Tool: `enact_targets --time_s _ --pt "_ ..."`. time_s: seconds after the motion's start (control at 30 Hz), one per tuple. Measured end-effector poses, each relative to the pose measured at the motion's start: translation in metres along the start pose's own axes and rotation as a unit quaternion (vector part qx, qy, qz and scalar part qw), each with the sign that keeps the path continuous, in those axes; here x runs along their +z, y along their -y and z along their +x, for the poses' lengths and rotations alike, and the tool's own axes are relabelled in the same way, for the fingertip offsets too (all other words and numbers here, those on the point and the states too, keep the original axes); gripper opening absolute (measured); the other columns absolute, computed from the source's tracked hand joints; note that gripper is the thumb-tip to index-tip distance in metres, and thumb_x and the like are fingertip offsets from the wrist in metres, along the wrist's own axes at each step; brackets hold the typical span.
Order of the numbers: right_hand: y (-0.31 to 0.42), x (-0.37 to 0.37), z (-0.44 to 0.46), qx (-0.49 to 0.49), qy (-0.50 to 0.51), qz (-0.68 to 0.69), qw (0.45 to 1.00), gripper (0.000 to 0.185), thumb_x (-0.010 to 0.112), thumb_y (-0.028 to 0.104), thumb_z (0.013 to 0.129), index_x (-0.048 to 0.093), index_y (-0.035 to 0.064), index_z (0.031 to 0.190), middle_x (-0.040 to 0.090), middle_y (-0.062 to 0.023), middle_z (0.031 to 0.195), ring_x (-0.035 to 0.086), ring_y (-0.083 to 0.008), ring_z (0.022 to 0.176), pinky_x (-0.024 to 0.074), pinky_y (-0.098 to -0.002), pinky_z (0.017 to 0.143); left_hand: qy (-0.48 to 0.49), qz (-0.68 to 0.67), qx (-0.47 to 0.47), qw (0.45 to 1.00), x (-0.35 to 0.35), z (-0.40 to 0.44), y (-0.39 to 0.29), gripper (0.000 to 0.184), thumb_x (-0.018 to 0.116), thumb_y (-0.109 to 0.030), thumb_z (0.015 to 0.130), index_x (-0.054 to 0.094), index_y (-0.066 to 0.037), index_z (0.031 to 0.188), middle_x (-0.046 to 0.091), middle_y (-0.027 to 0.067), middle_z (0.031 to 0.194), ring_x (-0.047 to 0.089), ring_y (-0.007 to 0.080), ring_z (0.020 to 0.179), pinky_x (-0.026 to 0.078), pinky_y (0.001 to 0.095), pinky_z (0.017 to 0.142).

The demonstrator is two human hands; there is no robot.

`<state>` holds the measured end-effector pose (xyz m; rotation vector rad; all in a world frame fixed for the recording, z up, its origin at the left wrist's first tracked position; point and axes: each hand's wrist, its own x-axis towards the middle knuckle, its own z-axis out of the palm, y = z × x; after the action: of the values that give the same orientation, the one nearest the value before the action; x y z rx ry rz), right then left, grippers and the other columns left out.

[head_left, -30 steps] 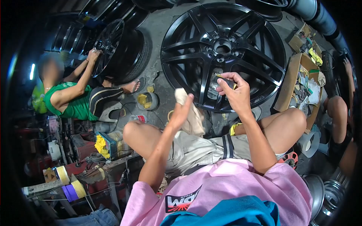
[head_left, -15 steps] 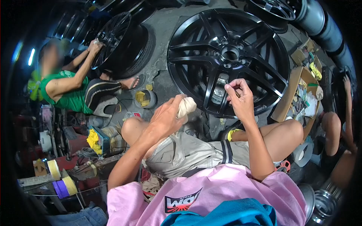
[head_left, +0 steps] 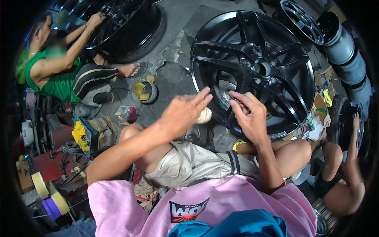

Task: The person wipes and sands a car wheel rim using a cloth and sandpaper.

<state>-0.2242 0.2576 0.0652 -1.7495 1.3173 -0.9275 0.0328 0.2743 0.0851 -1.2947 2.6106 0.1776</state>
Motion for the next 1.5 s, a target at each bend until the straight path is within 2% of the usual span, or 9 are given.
enact_targets --time_s 0.13,0.2,0.27,0.33,0.37,0.43,0.5,0.73,1.5 --pt "0.001 0.032 0.017 -0.093 0.046 -0.038 0.994 0.026 0.077 0.007 0.095 0.079 0.0019 0.12 0.065 -0.0146 0.087 0.067 -0.0329 0.08 0.0555 -0.0429 0.076 -0.046 0.023 -0.032 0.998 -0.003 0.016 0.055 0.092 0.079 0.001 0.071 0.053 -0.013 0.159 0.045 0.011 0.17 0.072 0.0336 0.113 0.059 0.0443 0.101" --pt "0.006 0.042 0.021 -0.093 0.06 -0.074 0.991 0.025 0.077 0.011 0.095 0.079 0.0031 0.119 0.064 -0.0151 0.088 0.068 -0.0357 0.084 0.0558 -0.0454 0.078 -0.123 -0.018 -0.042 0.991 -0.008 0.024 0.089 0.08 0.079 0.005 0.07 0.062 -0.013 0.147 0.056 0.0106 0.16 0.071 0.0367 0.115 0.059 0.0459 0.099" --pt "0.004 0.053 0.023 -0.084 0.068 -0.1 0.989 0.024 0.076 0.013 0.096 0.08 0.0027 0.118 0.064 -0.0152 0.091 0.068 -0.0356 0.088 0.0556 -0.047 0.081 -0.105 -0.054 -0.113 0.987 -0.022 0.04 0.122 0.067 0.081 0.006 0.07 0.067 -0.01 0.133 0.067 0.0128 0.144 0.071 0.0377 0.116 0.058 0.0479 0.098" --pt "0.001 0.061 0.024 -0.096 0.05 -0.12 0.987 0.025 0.077 0.009 0.096 0.08 0.0028 0.12 0.064 -0.0151 0.088 0.067 -0.033 0.084 0.0545 -0.0437 0.079 -0.201 -0.172 -0.158 0.951 -0.019 0.062 0.157 0.045 0.079 -0.008 0.082 0.068 -0.008 0.125 0.076 0.0194 0.115 0.073 0.0415 0.11 0.057 0.0505 0.093" --pt "-0.001 0.062 0.022 -0.101 0.065 -0.123 0.985 0.028 0.074 0.008 0.098 0.078 0.0015 0.125 0.062 -0.0155 0.092 0.065 -0.0332 0.089 0.0534 -0.0443 0.082 -0.169 -0.25 -0.2 0.932 -0.031 0.074 0.163 0.039 0.077 -0.025 0.092 0.069 -0.007 0.126 0.076 0.0211 0.116 0.072 0.0442 0.114 0.057 0.0523 0.096" --pt "0.004 0.06 0.017 -0.104 0.091 -0.134 0.981 0.031 0.073 0.01 0.098 0.075 -0.0006 0.127 0.061 -0.0163 0.096 0.063 -0.0347 0.091 0.0531 -0.0452 0.084 -0.228 -0.272 -0.178 0.918 -0.006 0.114 0.192 0.047 0.073 -0.043 0.097 0.069 -0.007 0.127 0.077 0.0226 0.119 0.071 0.0453 0.118 0.056 0.0522 0.1" --pt "0.005 0.057 0.015 -0.103 0.113 -0.151 0.977 0.034 0.072 0.011 0.099 0.073 -0.0027 0.129 0.059 -0.0171 0.1 0.061 -0.0362 0.092 0.0527 -0.0461 0.086 -0.218 -0.286 -0.189 0.914 0.006 0.159 0.193 0.055 0.073 -0.05 0.096 0.069 -0.006 0.128 0.077 0.0238 0.123 0.071 0.0458 0.12 0.055 0.0535 0.102" --pt "0.002 0.077 0.038 -0.115 0.082 -0.119 0.983 0.03 0.067 0.005 0.1 0.07 -0.0045 0.128 0.057 -0.0163 0.1 0.059 -0.0349 0.092 0.0511 -0.0448 0.084 -0.298 -0.351 -0.323 0.827 0.042 0.218 0.156 0.059 0.079 -0.054 0.092 0.074 -0.007 0.126 0.077 0.0236 0.122 0.071 0.0444 0.119 0.055 0.0525 0.103" --pt "0.008 0.066 0.006 -0.096 0.105 -0.144 0.979 0.026 0.065 0.01 0.102 0.073 -0.001 0.125 0.058 -0.0124 0.101 0.059 -0.0318 0.095 0.0478 -0.0444 0.085 -0.319 -0.332 -0.331 0.824 0.038 0.213 0.148 0.058 0.077 -0.053 0.092 0.071 -0.005 0.124 0.078 0.0245 0.116 0.073 0.0454 0.113 0.057 0.0553 0.098"
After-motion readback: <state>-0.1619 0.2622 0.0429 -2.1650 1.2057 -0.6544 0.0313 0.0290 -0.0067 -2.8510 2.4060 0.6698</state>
